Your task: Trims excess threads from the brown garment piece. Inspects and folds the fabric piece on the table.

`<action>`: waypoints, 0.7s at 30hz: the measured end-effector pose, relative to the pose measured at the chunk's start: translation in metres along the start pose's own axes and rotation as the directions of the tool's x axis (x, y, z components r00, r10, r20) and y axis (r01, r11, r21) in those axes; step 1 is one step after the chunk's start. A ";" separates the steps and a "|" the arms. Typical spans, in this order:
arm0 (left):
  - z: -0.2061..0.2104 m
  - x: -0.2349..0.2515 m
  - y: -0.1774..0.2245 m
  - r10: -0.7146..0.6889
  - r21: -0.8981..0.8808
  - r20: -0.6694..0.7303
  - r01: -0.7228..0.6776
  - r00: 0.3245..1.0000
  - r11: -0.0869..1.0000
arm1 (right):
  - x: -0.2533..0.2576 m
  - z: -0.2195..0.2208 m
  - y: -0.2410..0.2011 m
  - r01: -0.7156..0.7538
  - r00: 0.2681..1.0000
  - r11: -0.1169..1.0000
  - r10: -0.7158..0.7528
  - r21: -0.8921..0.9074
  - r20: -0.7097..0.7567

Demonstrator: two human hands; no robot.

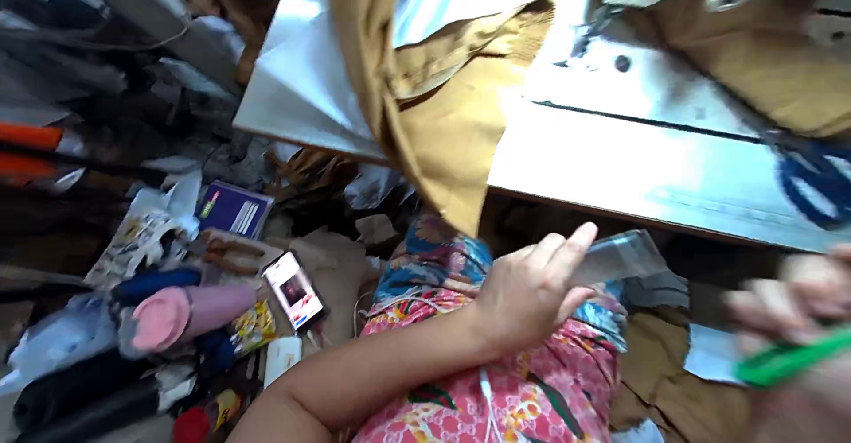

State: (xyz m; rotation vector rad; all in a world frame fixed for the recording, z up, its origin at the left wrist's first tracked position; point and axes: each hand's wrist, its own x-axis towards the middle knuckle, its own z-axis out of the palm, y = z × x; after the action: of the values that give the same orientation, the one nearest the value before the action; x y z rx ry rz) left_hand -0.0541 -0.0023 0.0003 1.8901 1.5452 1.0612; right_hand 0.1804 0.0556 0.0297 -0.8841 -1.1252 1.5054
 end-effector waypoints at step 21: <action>-0.143 -0.002 -0.101 0.455 0.681 0.359 -0.562 0.815 0.469 | 0.021 -0.183 0.029 -0.716 0.552 0.505 -0.011 -0.481 -0.834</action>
State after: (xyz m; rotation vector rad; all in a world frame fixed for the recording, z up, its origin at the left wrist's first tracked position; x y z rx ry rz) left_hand -0.2293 0.0061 0.0064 3.1088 1.4962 0.4244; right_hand 0.3384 0.1129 -0.0521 -2.3371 -0.9057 0.6370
